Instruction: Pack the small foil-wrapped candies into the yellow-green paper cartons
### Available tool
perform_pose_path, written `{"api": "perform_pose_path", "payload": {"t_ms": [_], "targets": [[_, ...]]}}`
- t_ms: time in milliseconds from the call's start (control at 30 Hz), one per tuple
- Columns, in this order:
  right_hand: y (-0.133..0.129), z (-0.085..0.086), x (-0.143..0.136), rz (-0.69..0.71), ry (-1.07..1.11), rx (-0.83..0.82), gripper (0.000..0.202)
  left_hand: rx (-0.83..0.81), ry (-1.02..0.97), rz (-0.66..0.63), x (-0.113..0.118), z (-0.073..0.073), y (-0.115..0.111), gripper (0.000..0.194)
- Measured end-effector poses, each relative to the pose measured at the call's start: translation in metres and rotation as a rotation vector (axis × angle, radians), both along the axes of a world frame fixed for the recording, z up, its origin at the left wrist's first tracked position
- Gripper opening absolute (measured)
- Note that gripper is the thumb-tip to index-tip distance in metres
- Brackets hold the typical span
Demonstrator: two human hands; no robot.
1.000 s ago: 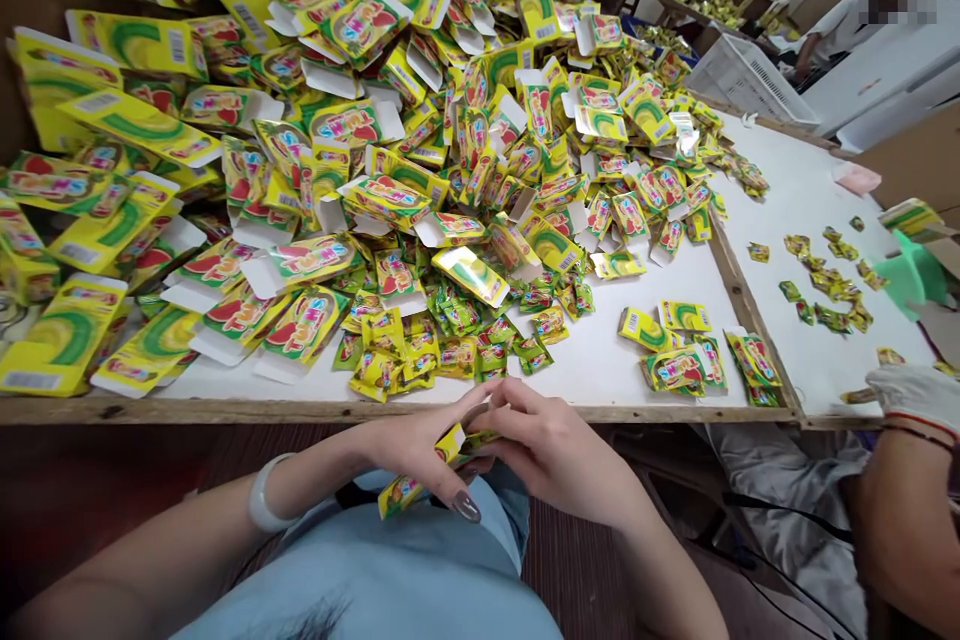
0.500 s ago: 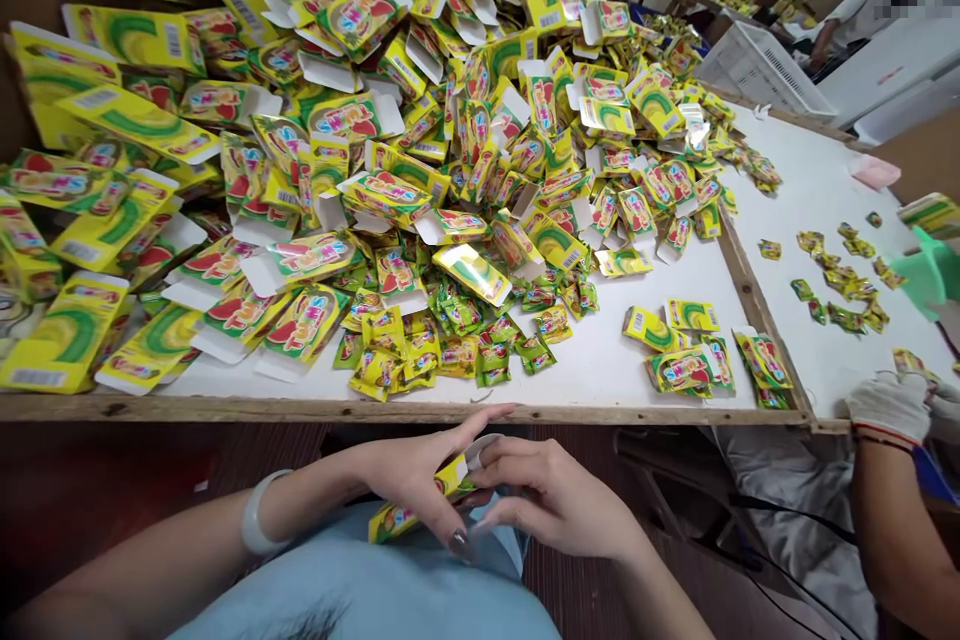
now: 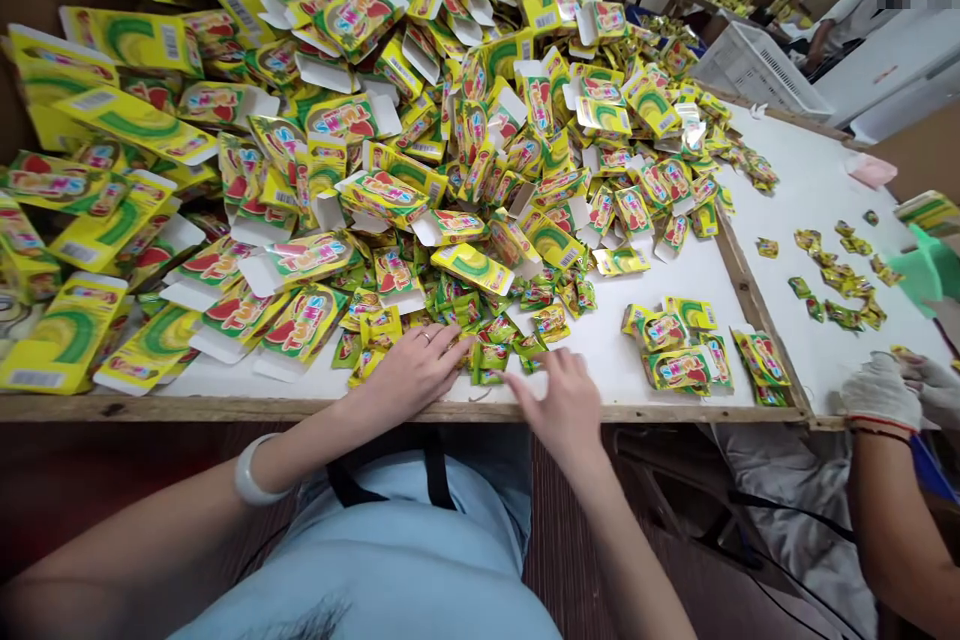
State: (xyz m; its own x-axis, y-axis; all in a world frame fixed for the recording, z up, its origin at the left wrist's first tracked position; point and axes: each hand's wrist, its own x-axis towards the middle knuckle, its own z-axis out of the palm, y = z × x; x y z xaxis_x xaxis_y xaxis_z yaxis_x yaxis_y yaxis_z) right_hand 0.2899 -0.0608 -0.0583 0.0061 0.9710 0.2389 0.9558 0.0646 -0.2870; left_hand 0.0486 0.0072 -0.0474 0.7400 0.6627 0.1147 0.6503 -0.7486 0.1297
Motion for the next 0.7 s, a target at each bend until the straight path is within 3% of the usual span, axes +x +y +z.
{"api": "perform_pose_path", "payload": {"t_ms": [67, 167, 267, 367, 433, 533, 700], "targets": [[0.010, -0.012, -0.028, 0.045, -0.002, -0.043, 0.025, 0.000, -0.016, -0.029, -0.001, -0.001, 0.004, 0.031], [0.017, -0.015, -0.039, 0.066, 0.160, 0.002, 0.019, -0.067, -0.162, 0.011, -0.006, -0.007, 0.011, 0.029], [0.015, -0.009, -0.028, 0.062, 0.255, 0.252, 0.013, -0.280, -0.455, 0.172, -0.008, -0.010, 0.016, 0.029], [0.010, -0.003, -0.022, 0.119, -0.005, 0.642, 0.013, -0.636, -0.770, 0.316, -0.002, -0.002, 0.016, 0.028], [0.007, 0.000, -0.026, 0.263, -0.238, 0.741, 0.024, -0.883, -0.950, 0.317, 0.006, 0.006, 0.012, 0.030], [0.005, 0.003, -0.039, 0.399, -0.366, 0.681, 0.027, -1.135, -1.180, 0.278, 0.018, 0.014, 0.001, 0.037], [-0.003, 0.004, -0.061, 0.277, -0.228, 0.555, 0.036, -1.149, -1.331, 0.330, 0.029, 0.011, -0.020, 0.037]]}}
